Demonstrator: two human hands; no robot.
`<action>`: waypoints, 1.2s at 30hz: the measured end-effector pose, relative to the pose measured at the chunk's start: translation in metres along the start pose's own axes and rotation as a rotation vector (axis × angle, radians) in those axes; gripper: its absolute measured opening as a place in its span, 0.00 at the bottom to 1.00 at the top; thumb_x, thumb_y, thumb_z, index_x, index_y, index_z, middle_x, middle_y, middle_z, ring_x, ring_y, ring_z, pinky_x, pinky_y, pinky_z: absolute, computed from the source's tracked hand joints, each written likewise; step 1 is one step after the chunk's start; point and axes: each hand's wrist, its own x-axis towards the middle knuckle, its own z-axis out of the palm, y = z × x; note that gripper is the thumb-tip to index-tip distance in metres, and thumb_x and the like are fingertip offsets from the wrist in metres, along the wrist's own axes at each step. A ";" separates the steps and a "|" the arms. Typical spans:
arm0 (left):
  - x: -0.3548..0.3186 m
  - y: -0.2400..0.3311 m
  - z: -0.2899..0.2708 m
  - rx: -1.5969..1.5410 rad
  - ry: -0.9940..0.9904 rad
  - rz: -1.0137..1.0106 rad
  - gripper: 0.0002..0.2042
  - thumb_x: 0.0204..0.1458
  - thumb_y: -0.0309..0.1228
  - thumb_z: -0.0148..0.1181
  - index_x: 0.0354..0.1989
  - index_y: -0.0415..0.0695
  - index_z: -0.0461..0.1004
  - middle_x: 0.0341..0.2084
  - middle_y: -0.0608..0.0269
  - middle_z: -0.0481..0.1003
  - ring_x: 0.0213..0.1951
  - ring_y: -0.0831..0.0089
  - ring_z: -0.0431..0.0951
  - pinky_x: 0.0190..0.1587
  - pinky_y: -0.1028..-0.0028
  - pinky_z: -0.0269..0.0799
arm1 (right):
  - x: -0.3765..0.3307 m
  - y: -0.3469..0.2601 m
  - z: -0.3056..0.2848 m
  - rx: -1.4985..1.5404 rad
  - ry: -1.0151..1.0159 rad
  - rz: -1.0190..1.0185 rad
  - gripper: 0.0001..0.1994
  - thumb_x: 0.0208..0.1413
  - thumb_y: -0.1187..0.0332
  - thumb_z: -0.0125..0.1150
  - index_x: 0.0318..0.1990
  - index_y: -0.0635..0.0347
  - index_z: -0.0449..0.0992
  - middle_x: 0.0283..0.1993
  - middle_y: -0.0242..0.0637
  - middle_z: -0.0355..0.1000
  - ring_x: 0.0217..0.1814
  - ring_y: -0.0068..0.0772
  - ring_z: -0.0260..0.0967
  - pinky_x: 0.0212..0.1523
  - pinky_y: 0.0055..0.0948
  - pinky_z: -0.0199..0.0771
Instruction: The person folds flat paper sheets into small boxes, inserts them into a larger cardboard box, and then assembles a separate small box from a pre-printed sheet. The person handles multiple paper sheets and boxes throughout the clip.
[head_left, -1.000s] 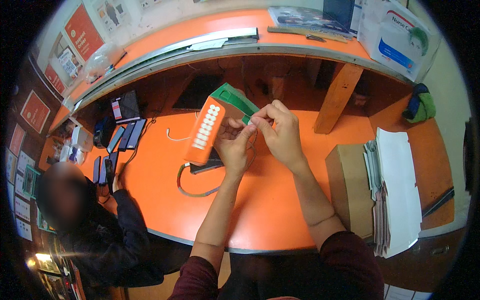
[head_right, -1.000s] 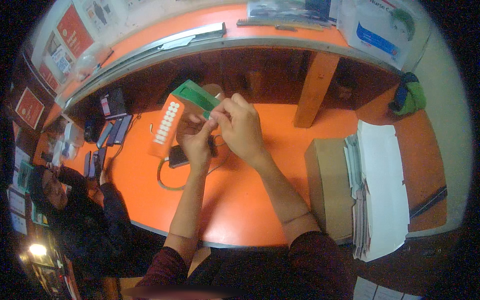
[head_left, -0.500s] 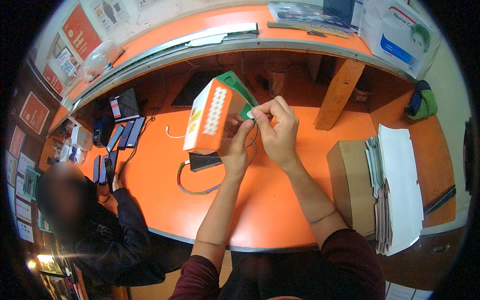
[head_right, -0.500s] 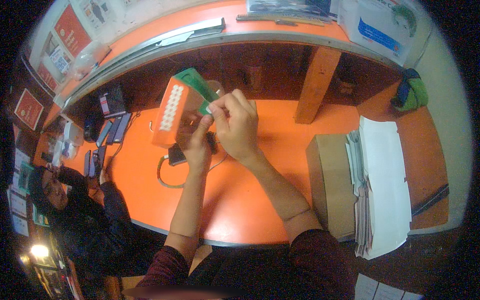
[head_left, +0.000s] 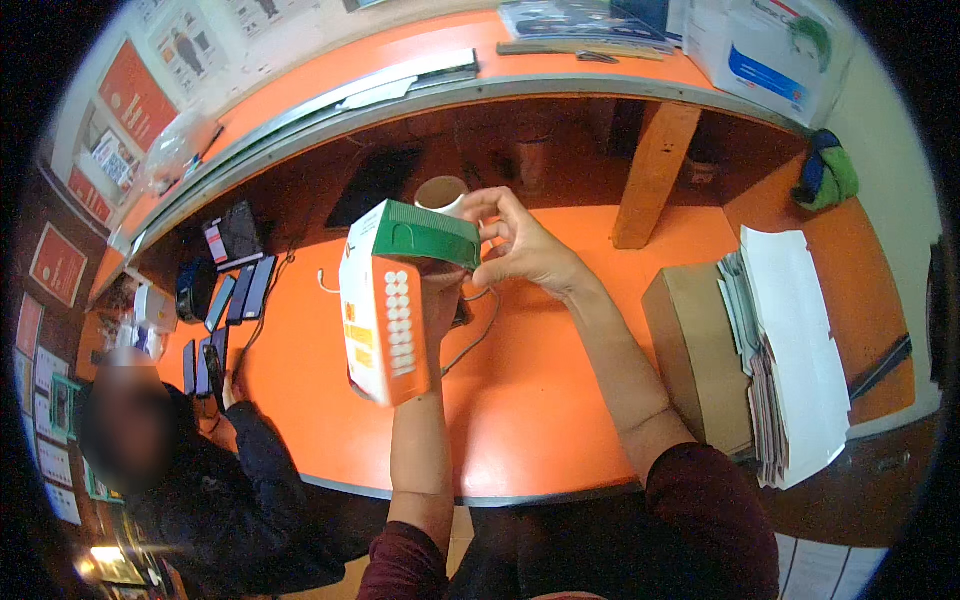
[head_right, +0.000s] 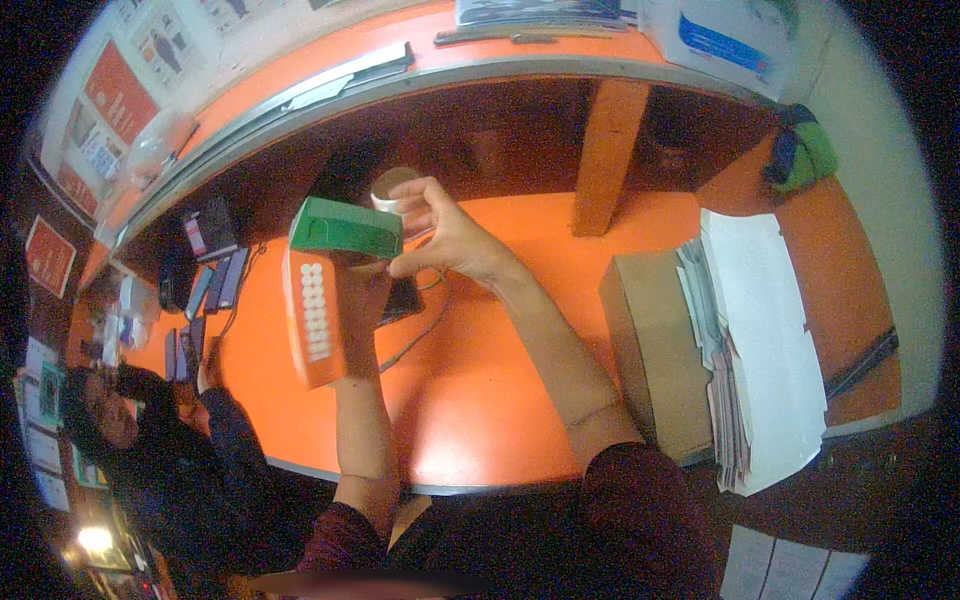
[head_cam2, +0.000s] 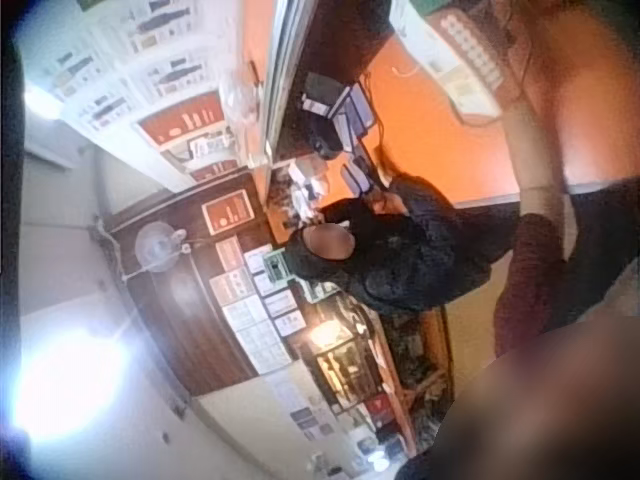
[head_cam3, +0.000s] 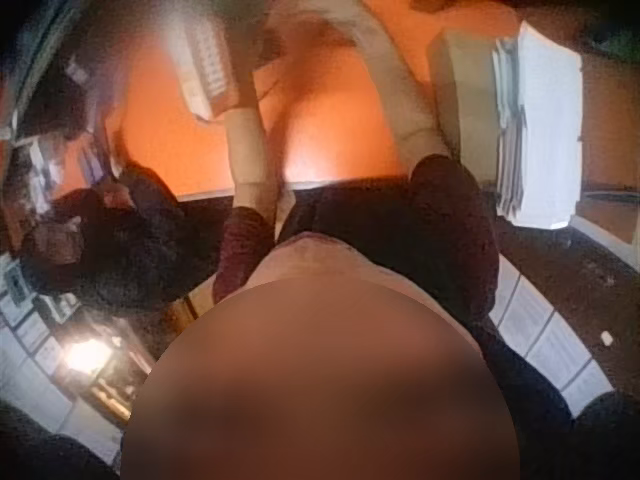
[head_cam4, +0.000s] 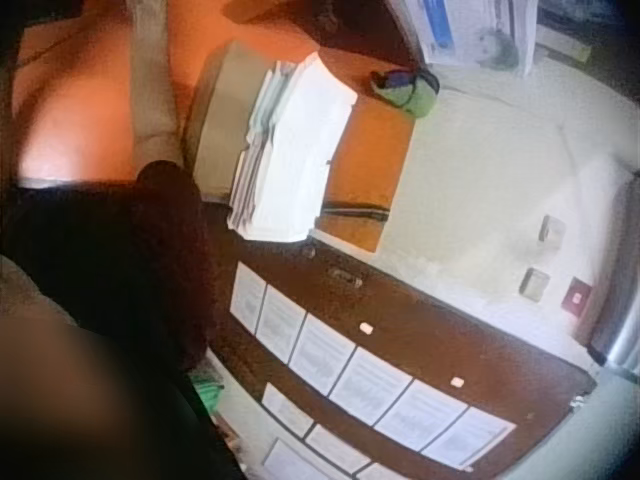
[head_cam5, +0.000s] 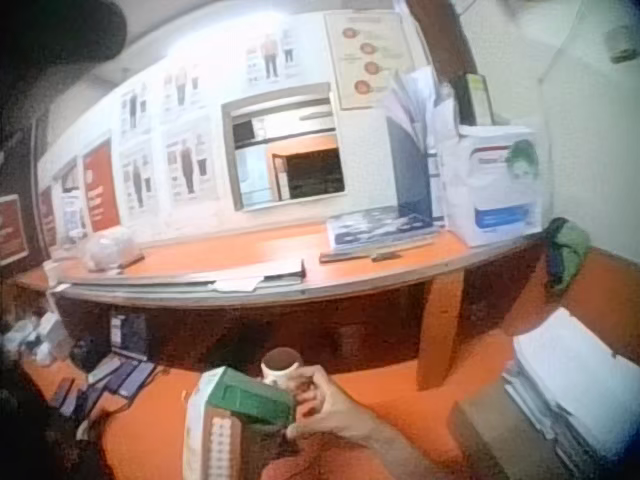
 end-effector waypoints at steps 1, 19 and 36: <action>-0.001 -0.005 0.004 -0.260 0.025 -0.020 0.22 0.46 0.25 0.57 0.51 0.41 0.61 0.46 0.59 0.66 0.48 0.68 0.67 0.51 0.70 0.63 | 0.001 0.001 0.001 -0.028 -0.003 -0.008 0.28 0.31 0.76 0.72 0.41 0.56 0.61 0.41 0.29 0.63 0.42 0.23 0.62 0.40 0.24 0.69; -0.012 0.043 0.002 -0.426 -0.109 -0.202 0.12 0.44 0.29 0.64 0.35 0.38 0.70 0.29 0.63 0.75 0.29 0.79 0.74 0.34 0.79 0.69 | -0.019 -0.046 -0.010 -0.848 0.239 -0.483 0.35 0.28 0.59 0.72 0.51 0.56 0.69 0.46 0.37 0.68 0.53 0.37 0.61 0.54 0.35 0.61; -0.003 0.037 -0.018 -0.302 0.099 -0.100 0.43 0.45 0.65 0.42 0.62 0.44 0.48 0.53 0.50 0.61 0.55 0.59 0.61 0.55 0.58 0.60 | -0.028 -0.047 0.011 -0.936 -0.056 -0.415 0.27 0.31 0.66 0.68 0.47 0.51 0.71 0.42 0.36 0.71 0.46 0.37 0.68 0.50 0.36 0.63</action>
